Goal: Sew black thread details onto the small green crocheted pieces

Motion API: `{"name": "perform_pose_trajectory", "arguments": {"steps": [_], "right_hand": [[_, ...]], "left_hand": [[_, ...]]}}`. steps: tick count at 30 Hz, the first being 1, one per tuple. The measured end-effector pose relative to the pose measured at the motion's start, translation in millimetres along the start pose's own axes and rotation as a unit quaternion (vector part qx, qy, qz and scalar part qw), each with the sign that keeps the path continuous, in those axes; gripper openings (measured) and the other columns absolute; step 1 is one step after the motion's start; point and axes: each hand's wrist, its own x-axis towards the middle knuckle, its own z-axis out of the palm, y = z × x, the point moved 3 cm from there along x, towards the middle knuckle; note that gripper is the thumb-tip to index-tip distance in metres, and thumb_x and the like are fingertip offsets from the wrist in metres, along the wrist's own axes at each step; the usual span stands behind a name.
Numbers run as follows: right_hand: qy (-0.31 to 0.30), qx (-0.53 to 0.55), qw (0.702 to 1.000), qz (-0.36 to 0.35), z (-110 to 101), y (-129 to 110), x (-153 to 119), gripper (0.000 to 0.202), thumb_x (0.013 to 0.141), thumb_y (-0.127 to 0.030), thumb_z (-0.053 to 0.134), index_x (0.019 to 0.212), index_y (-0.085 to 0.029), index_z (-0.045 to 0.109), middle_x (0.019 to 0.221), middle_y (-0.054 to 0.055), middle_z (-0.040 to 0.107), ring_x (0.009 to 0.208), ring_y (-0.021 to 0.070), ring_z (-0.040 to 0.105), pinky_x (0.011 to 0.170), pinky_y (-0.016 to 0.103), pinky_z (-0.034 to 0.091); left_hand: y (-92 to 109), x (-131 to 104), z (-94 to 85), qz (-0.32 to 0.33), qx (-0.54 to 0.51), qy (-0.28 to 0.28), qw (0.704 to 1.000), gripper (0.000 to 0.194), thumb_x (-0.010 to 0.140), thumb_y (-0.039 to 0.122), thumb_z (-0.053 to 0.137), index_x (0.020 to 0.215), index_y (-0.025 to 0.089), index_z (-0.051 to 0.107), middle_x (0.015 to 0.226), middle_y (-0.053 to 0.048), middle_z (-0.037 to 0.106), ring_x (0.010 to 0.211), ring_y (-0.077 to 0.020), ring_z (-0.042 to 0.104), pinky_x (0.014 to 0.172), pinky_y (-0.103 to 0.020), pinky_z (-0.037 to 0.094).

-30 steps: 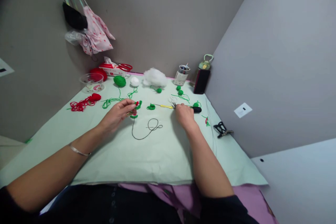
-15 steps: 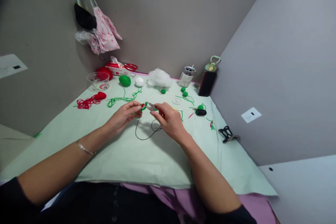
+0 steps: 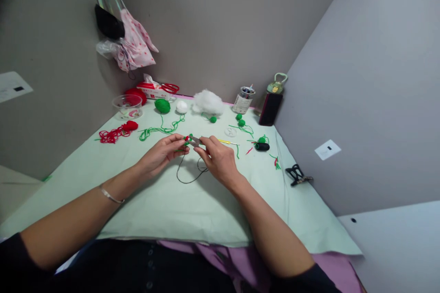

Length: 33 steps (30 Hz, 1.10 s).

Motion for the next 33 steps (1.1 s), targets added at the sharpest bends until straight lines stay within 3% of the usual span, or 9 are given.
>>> {"name": "perform_pose_trajectory", "arguments": {"steps": [6, 13, 17, 21, 28, 33], "right_hand": [[-0.002, -0.003, 1.0, 0.006, 1, -3, 0, 0.034, 0.102, -0.045, 0.047, 0.112, -0.02, 0.066, 0.084, 0.004, 0.065, 0.067, 0.0135, 0.057, 0.061, 0.024, 0.037], [0.001, -0.104, 0.994, 0.019, -1, -13, 1, 0.039, 0.104, -0.046, 0.041, 0.112, -0.02, 0.069, 0.086, 0.008, 0.067, 0.071, 0.016, 0.058, 0.058, 0.029, 0.029], [-0.003, 0.012, 0.999, 0.032, 1, -7, 1, 0.031, 0.1, -0.042, 0.05, 0.111, -0.019, 0.068, 0.085, 0.005, 0.066, 0.068, 0.0141, 0.056, 0.062, 0.026, 0.035], [-0.018, 0.156, 0.985, 0.067, 5, 2, 3, 0.024, 0.095, -0.04, 0.059, 0.103, -0.019, 0.068, 0.079, 0.002, 0.064, 0.066, 0.014, 0.054, 0.065, 0.026, 0.04], [-0.013, 0.084, 0.996, 0.029, 2, -5, 1, 0.025, 0.098, -0.04, 0.054, 0.106, -0.019, 0.067, 0.08, 0.003, 0.062, 0.067, 0.0143, 0.052, 0.065, 0.027, 0.037], [-0.019, 0.107, 0.993, 0.037, 3, -5, 2, 0.024, 0.097, -0.04, 0.055, 0.104, -0.019, 0.066, 0.08, 0.003, 0.062, 0.067, 0.0142, 0.052, 0.065, 0.026, 0.037]], "left_hand": [[-2, 1, -0.7, -0.005, -0.008, -0.007, 1.0, 0.022, 0.081, 0.033, 0.077, 0.093, 0.016, 0.068, 0.092, -0.003, 0.069, 0.085, -0.014, 0.066, 0.093, -0.032, 0.049], [1, -1, 1.9, 0.014, 0.03, 0.013, 0.999, 0.022, 0.08, 0.033, 0.078, 0.089, 0.015, 0.069, 0.089, -0.003, 0.067, 0.084, -0.0148, 0.065, 0.09, -0.033, 0.05], [2, -2, 2.0, 0.008, 0.02, 0.012, 1.0, 0.023, 0.08, 0.033, 0.078, 0.089, 0.014, 0.068, 0.089, -0.003, 0.068, 0.083, -0.0147, 0.065, 0.089, -0.032, 0.05], [0, 0, 0.6, -0.013, -0.007, -0.002, 1.0, 0.022, 0.079, 0.033, 0.079, 0.089, 0.015, 0.068, 0.09, -0.004, 0.069, 0.084, -0.0149, 0.065, 0.089, -0.032, 0.05], [-3, -2, 4.9, 0.005, 0.016, -0.021, 1.0, 0.018, 0.08, 0.031, 0.077, 0.088, 0.017, 0.069, 0.09, -0.003, 0.068, 0.084, -0.0152, 0.065, 0.092, -0.034, 0.049], [-3, -2, 4.6, 0.014, 0.027, -0.025, 0.999, 0.018, 0.08, 0.031, 0.077, 0.089, 0.017, 0.071, 0.093, -0.004, 0.069, 0.087, -0.0164, 0.066, 0.094, -0.036, 0.049]]}}
